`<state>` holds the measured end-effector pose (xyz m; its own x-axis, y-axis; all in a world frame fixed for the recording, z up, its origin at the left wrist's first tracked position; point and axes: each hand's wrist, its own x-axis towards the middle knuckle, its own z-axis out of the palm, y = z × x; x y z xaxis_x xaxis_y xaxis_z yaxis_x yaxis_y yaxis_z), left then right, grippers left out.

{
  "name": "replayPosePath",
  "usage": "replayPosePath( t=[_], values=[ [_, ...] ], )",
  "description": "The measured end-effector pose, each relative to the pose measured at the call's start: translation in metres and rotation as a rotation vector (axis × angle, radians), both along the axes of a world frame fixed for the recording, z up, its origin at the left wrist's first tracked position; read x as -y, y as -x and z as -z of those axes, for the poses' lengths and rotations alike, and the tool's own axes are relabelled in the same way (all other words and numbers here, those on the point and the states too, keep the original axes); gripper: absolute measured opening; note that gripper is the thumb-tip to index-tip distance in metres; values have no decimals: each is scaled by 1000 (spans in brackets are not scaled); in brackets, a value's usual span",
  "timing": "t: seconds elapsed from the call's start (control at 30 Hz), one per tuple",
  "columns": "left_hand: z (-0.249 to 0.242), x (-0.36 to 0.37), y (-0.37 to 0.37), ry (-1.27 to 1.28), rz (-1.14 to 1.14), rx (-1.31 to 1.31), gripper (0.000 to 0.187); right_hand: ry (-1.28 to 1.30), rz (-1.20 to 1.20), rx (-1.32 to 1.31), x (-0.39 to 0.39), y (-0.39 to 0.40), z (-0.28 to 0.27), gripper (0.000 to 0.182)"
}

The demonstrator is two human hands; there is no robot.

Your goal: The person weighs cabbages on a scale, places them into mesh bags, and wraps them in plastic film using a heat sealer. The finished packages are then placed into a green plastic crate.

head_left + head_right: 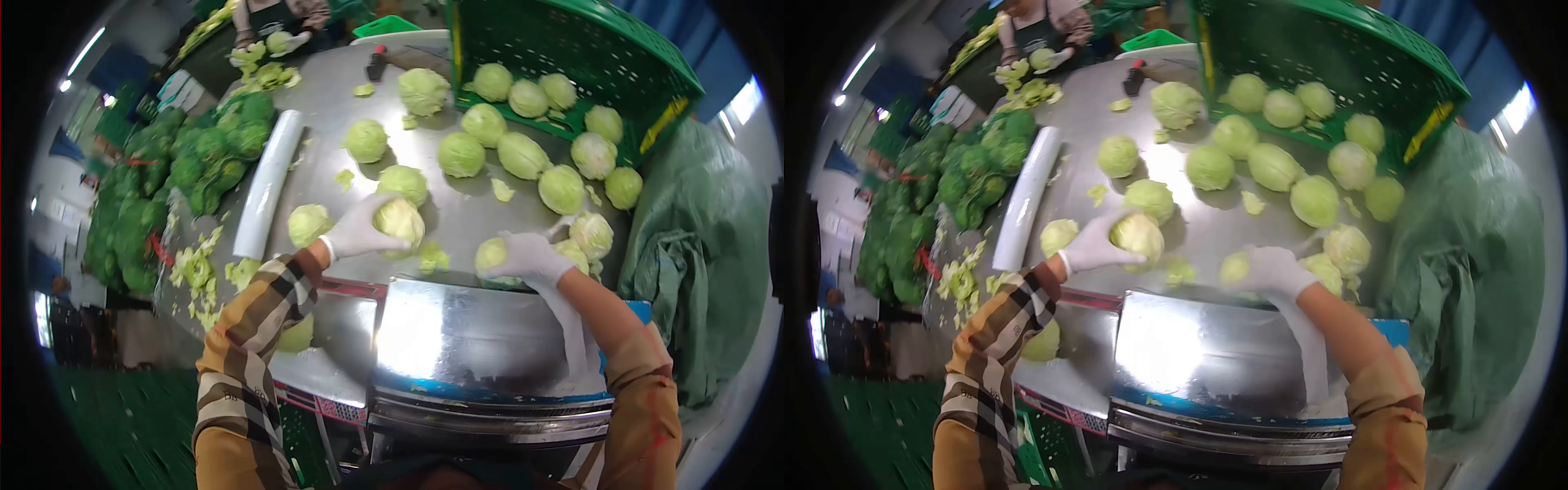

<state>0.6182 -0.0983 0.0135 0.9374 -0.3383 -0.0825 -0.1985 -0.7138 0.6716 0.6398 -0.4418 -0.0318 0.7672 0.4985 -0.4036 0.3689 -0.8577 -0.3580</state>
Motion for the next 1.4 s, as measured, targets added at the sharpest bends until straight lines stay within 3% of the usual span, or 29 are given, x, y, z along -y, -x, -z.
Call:
replayPosePath(
  t=[0.03, 0.1, 0.17, 0.23, 0.3, 0.4, 0.47, 0.53, 0.6, 0.63, 0.73, 0.83, 0.9, 0.93, 0.97, 1.03, 1.1, 1.17, 1.23, 1.4],
  values=[
    [-16, -15, 12, -10, -35, 8, 78, -40, 21, 39, 4, 4, 1, 87],
    [-55, -44, 45, 463, -316, -132, 64, -48, -5, -13, 11, 2, 4, 91],
    [-88, -71, 91, 784, -540, -142, 57, 108, -100, -73, 9, -7, -11, 99],
    [-113, -101, 140, 896, -641, -45, 51, 204, -87, 3, -4, -9, -34, 98],
    [-115, -136, 187, 865, -723, 26, 49, 296, -56, 90, -29, -4, -63, 96],
    [-98, -171, 248, 486, -1002, 16, 52, -165, -111, 219, -89, 28, -107, 83],
    [-73, -181, 275, 332, -1061, -134, 68, -314, -218, 133, -144, 55, -117, 84],
    [-48, -188, 293, 53, -1040, -271, 81, -231, -289, 13, -203, 96, -138, 93],
    [-35, -171, 298, -209, -947, -326, 90, -341, -472, 263, -244, 129, -110, 110],
    [-31, -174, 302, -196, -959, -326, 90, -333, -487, 264, -263, 145, -115, 110],
    [-35, -176, 314, 199, -886, -287, 92, -257, -470, 196, -305, 177, -120, 122],
    [-40, -185, 332, 213, -975, -312, 91, -75, -428, 260, -334, 178, -96, 121],
    [-36, -199, 349, 341, -1016, -338, 86, -141, -311, 204, -337, 173, -84, 117],
    [-39, -204, 359, 396, -1057, -297, 84, -235, -248, 230, -333, 171, -83, 97],
    [-40, -208, 370, 452, -1100, -260, 82, -223, -263, 226, -328, 162, -76, 97],
    [-41, -217, 393, 497, -1161, -176, 75, -881, -48, -368, -314, 138, -57, 72],
    [-44, -224, 414, 506, -1216, -140, 73, -930, 185, -406, -294, 132, -76, 53],
    [-36, -234, 428, 502, -1260, -136, 73, -1119, 274, -567, -275, 138, -111, 55],
    [-34, -236, 430, 532, -1278, -104, 72, -1036, 173, -374, -258, 137, -139, 59],
    [-42, -219, 404, 616, -1183, -66, 74, -991, 129, -296, -249, 154, -165, 64]
  ],
)
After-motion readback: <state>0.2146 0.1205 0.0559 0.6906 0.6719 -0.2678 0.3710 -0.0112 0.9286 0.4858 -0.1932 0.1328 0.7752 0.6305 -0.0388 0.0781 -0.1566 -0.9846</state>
